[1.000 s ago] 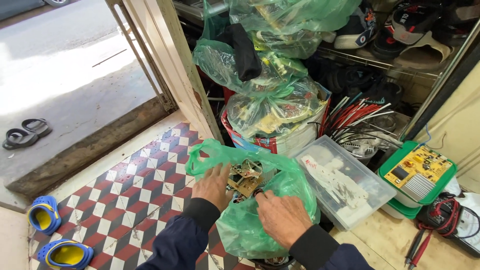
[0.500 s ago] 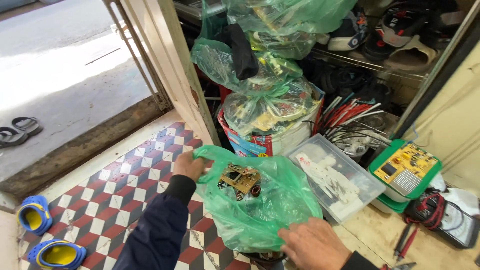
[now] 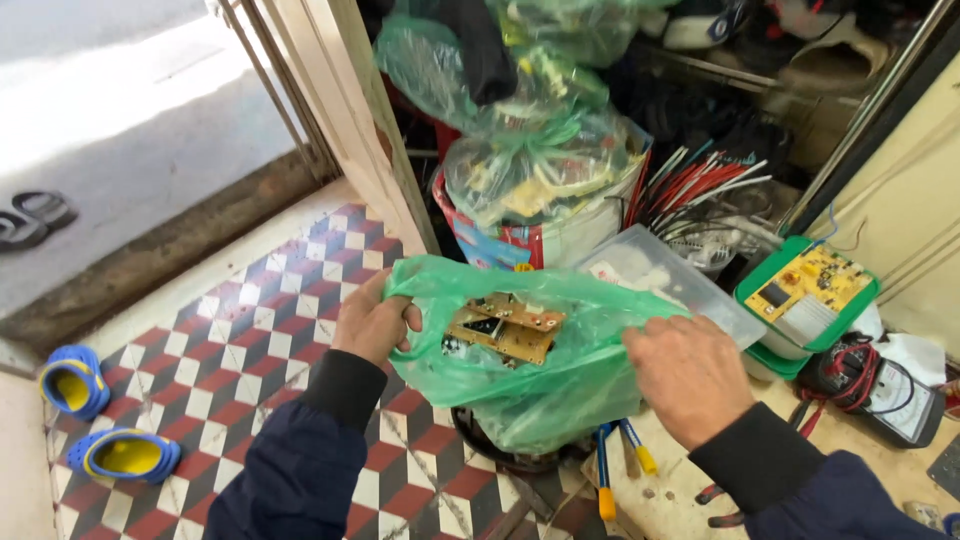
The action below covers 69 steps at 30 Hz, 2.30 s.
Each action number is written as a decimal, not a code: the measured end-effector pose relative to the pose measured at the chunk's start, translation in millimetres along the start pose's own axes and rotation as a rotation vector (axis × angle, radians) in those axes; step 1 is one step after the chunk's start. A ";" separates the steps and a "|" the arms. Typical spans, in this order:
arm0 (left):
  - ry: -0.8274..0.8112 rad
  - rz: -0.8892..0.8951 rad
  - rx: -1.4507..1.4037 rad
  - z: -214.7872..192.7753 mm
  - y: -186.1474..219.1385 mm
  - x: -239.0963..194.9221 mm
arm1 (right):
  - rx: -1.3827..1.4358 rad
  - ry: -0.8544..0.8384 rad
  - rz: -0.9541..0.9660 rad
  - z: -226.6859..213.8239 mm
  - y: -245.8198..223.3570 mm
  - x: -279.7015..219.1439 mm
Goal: The person sits at a cluttered workbench and handles several electronic circuit boards, picking them up, turning them over, and placing them into a green plastic bag. They also move a roll of white tape and a small digital device on the table.
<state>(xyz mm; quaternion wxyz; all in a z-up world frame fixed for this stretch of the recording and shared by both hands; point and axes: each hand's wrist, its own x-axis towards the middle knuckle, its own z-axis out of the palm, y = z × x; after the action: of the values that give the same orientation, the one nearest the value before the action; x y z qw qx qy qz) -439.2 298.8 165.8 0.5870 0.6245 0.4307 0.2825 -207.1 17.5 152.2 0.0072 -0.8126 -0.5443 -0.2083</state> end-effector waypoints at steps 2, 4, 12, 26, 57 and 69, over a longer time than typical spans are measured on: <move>-0.040 0.022 -0.008 -1.2 0.4 -13.0 | -0.016 -0.055 -0.018 -2.7 3.6 -14.7; -0.082 0.059 -0.017 1.4 13.6 -27.1 | -0.037 -0.097 -0.032 -9.7 11.1 -20.5; -0.050 -0.011 0.165 -1.1 -33.8 -17.4 | -0.042 -0.301 0.039 79.5 -1.6 -82.6; -0.117 0.059 0.019 36.1 20.4 -46.5 | 0.085 -0.432 -0.091 109.2 12.5 -153.3; -0.085 0.096 -0.249 33.9 13.0 -7.6 | 0.144 0.130 -0.092 12.2 -58.1 38.1; -0.128 0.196 0.027 23.0 -20.0 16.3 | -0.442 0.030 -0.046 -32.5 136.4 -221.9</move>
<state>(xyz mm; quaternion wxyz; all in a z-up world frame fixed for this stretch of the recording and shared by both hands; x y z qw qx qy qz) -416.0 300.5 140.3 0.5745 0.6884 0.3328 0.2922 -167.9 -241.5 134.3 -0.1676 -0.7786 -0.5037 -0.3346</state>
